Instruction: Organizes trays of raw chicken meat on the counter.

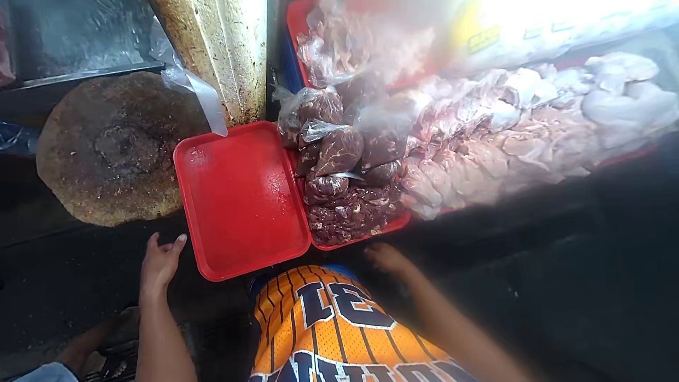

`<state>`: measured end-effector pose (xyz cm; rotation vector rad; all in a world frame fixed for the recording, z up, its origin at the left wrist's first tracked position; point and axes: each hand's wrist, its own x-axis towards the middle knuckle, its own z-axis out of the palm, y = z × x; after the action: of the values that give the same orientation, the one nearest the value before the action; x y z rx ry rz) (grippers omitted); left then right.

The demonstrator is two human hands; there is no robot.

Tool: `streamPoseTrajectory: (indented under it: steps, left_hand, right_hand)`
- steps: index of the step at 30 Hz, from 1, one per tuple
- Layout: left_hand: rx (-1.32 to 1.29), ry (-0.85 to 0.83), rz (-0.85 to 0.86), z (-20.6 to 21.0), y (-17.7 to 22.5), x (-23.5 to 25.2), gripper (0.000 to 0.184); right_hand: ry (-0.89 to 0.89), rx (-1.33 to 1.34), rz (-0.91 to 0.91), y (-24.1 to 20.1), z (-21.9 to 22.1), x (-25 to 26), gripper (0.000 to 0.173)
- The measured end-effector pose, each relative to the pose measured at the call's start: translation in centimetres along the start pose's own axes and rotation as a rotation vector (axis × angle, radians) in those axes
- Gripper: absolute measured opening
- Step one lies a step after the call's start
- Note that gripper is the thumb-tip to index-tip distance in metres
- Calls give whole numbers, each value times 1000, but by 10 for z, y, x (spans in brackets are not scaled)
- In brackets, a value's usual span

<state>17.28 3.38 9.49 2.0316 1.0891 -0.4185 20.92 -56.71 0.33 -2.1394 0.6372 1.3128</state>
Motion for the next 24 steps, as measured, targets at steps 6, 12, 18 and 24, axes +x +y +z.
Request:
streamPoseTrajectory:
  steps: [6,12,18,24]
  left_hand:
    - [-58,-22,201,42,-10,30,32]
    - [24,78,311,4,18,-15,36]
    - [45,9,326,14,34,-26,37]
    - [171,-123,212,32,9,18,56]
  right_hand:
    - [85,191,-32,17,9,-7,41]
    - [122,214,160,84,32,1,37]
    - [108,327,213,99,42,-4,37]
    - [89,307,203,97,39,3,38]
